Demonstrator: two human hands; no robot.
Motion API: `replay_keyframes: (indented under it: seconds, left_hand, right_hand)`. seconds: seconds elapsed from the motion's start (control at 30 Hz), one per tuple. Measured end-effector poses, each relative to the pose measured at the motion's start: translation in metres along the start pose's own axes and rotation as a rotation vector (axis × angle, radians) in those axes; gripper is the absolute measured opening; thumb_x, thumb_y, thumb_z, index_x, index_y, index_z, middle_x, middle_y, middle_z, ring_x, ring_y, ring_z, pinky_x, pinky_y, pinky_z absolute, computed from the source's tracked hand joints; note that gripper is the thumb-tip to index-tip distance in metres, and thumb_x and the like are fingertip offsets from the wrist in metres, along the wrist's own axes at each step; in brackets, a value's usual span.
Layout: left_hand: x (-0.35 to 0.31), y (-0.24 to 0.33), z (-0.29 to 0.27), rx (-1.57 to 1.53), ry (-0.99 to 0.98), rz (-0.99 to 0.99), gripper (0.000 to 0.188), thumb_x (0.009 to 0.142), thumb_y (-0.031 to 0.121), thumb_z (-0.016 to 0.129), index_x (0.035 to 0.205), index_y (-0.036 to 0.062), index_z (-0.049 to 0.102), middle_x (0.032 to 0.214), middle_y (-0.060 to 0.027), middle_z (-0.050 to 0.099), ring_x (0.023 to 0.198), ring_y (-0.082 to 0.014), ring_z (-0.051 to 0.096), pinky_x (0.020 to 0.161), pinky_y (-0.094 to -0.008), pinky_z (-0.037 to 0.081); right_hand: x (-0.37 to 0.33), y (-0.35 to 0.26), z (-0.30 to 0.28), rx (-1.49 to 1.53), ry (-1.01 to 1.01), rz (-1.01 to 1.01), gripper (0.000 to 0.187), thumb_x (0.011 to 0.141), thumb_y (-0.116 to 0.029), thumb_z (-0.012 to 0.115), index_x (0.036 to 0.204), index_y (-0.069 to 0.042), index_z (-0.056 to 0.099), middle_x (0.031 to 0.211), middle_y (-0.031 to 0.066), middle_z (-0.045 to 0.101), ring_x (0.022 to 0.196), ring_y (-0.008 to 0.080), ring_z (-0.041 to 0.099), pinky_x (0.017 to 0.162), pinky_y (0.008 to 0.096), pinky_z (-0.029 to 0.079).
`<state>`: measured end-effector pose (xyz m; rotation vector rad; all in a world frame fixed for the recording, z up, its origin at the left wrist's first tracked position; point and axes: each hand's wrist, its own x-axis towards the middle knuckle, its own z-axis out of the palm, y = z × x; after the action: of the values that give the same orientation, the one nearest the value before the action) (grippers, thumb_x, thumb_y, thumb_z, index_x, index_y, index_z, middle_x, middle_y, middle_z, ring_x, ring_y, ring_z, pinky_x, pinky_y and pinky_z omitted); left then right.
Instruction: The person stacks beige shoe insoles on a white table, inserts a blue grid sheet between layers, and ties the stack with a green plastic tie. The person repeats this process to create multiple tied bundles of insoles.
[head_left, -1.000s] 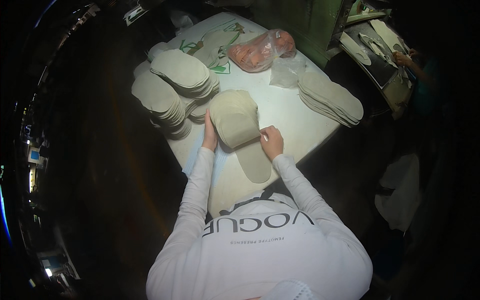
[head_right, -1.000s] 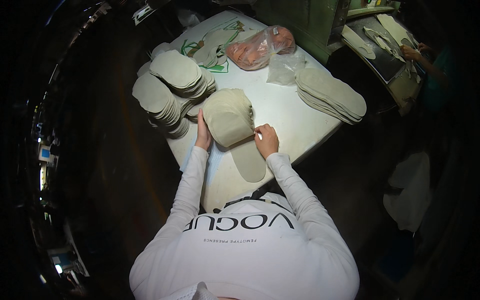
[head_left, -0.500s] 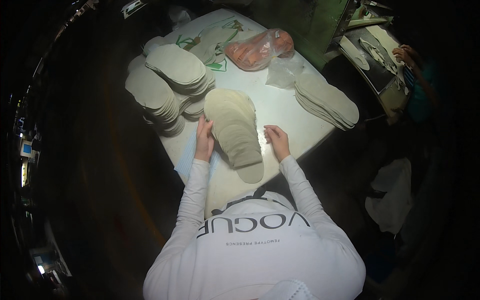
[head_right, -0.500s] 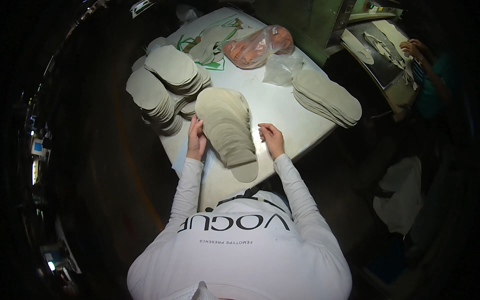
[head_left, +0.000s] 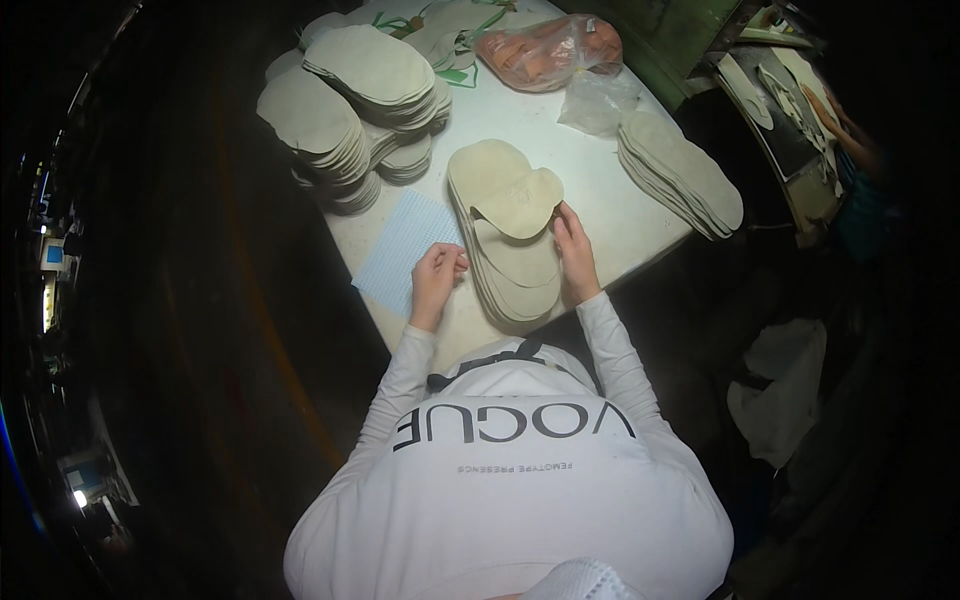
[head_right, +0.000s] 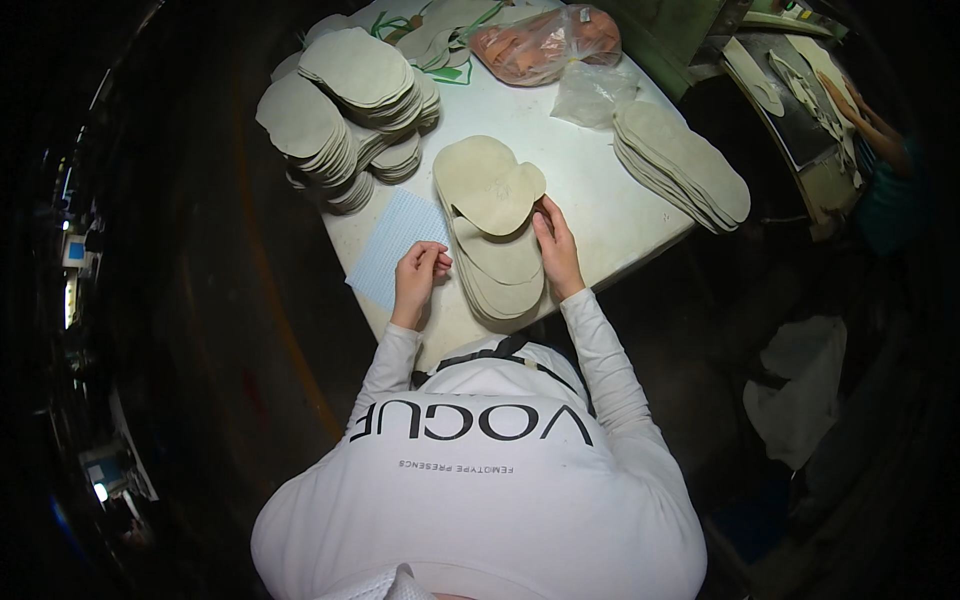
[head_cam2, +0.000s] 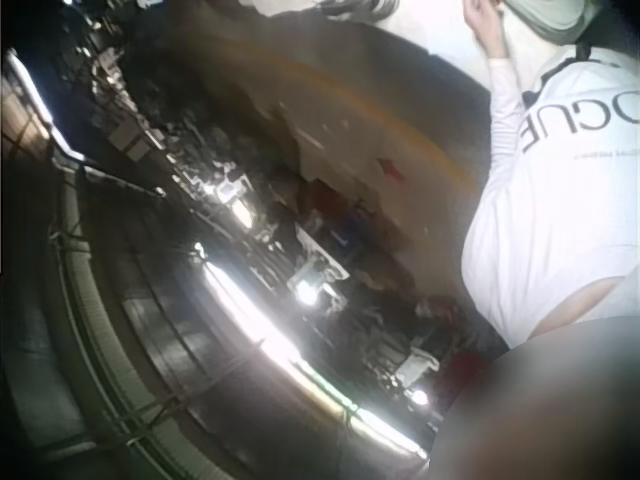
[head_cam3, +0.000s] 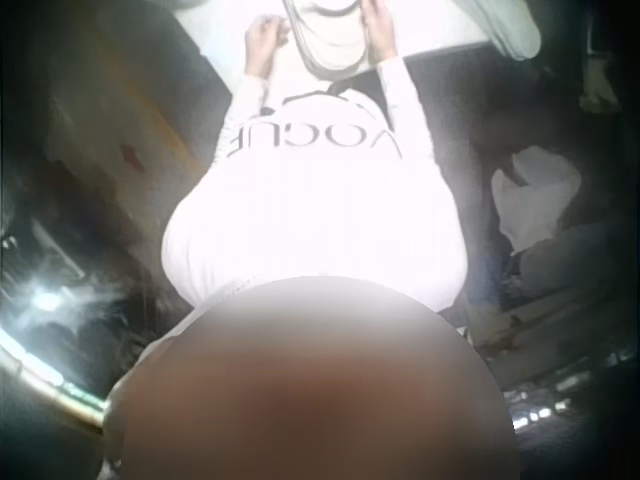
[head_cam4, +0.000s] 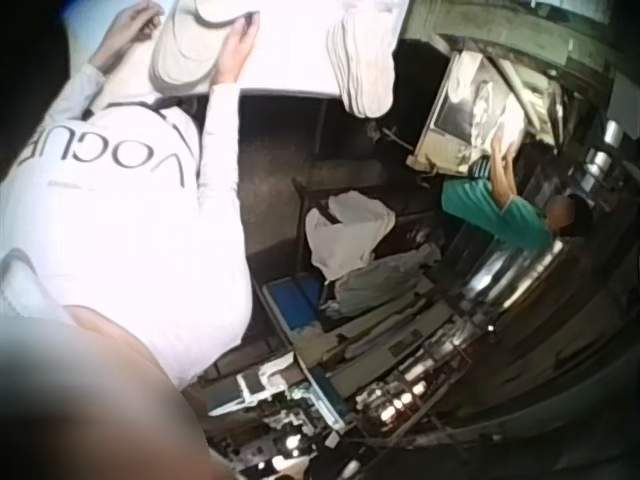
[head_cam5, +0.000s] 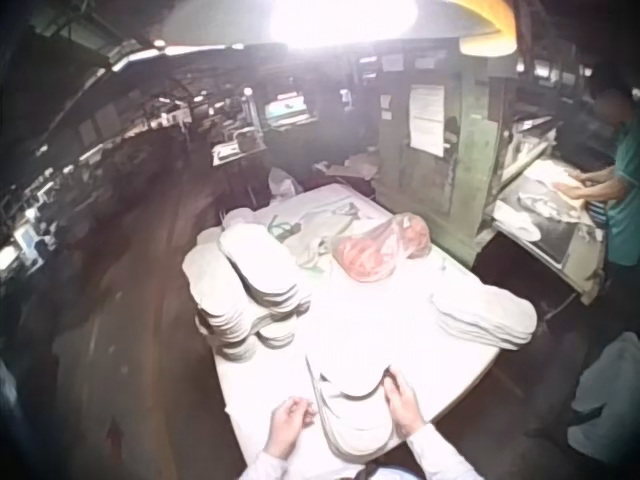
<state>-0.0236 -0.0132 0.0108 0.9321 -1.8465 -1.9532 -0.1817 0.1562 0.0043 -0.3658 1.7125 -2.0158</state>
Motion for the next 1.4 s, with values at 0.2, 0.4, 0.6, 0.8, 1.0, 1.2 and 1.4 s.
replay_keyframes:
  seconds: [0.2,0.4,0.6,0.8,1.0,1.2,1.4]
  left_hand:
    - [-0.008,0.019,0.018,0.534,0.141,0.315,0.024,0.091,0.022,0.067,0.078,0.0023,0.063,0.06,0.0001,0.055,0.051,-0.0069,0.05,0.047,-0.0239,0.04]
    - [0.029,0.062,0.021,0.737,-0.145,0.834,0.01,0.079,0.017,0.071,0.084,0.0093,0.068,0.073,-0.002,0.062,0.077,-0.0204,0.06,0.078,-0.032,0.041]
    - [0.07,0.08,0.02,0.709,0.206,0.918,0.009,0.083,0.013,0.068,0.089,0.008,0.072,0.092,-0.0074,0.069,0.085,-0.0244,0.064,0.08,-0.0348,0.046]
    - [0.06,0.064,0.008,0.595,0.18,0.748,0.009,0.085,0.007,0.065,0.091,0.0028,0.071,0.087,-0.0089,0.069,0.075,-0.0191,0.066,0.069,-0.0292,0.051]
    - [0.071,0.067,0.006,0.404,0.271,0.612,0.009,0.085,0.009,0.065,0.09,0.0036,0.069,0.085,-0.0091,0.068,0.072,-0.0196,0.065,0.068,-0.0312,0.05]
    - [0.158,0.075,0.027,0.698,0.058,0.58,0.027,0.078,0.019,0.071,0.1,0.0037,0.069,0.087,-0.0113,0.07,0.085,-0.0247,0.068,0.079,-0.0342,0.052]
    - [0.195,0.075,0.038,0.703,-0.296,0.405,0.025,0.074,0.017,0.068,0.095,0.0029,0.07,0.087,-0.0111,0.071,0.086,-0.0219,0.065,0.082,-0.0321,0.049]
  right_hand:
    - [-0.034,0.009,0.01,-0.717,-0.027,-0.407,0.059,0.086,-0.021,0.069,0.136,0.002,0.046,0.141,0.0219,0.044,0.134,0.0394,0.038,0.111,0.0404,0.031]
    - [-0.006,-0.01,0.005,-0.821,0.002,-0.517,0.035,0.082,-0.015,0.069,0.115,-0.005,0.064,0.129,0.0177,0.055,0.122,0.0372,0.05,0.103,0.0409,0.04]
    - [0.019,-0.027,0.011,-0.602,-0.091,-0.288,0.036,0.081,-0.014,0.069,0.115,-0.007,0.063,0.117,0.0159,0.06,0.11,0.033,0.056,0.096,0.0401,0.044]
    - [-0.003,-0.018,0.021,-0.773,0.023,-0.442,0.046,0.073,-0.016,0.075,0.117,-0.013,0.063,0.106,0.0039,0.062,0.108,0.0273,0.052,0.093,0.0392,0.043]
    - [-0.005,-0.016,0.023,-0.957,0.07,-0.457,0.054,0.068,-0.019,0.079,0.119,-0.014,0.062,0.098,0.0059,0.058,0.101,0.0278,0.049,0.085,0.0425,0.042]
    - [0.001,-0.014,0.023,-0.949,0.091,-0.248,0.039,0.067,-0.024,0.081,0.1,-0.011,0.066,0.091,0.0041,0.057,0.099,0.0284,0.05,0.084,0.0416,0.043]
    - [-0.019,-0.021,0.011,-0.874,0.156,-0.385,0.024,0.069,-0.016,0.076,0.086,-0.007,0.062,0.09,0.0062,0.061,0.095,0.0286,0.054,0.084,0.0405,0.046]
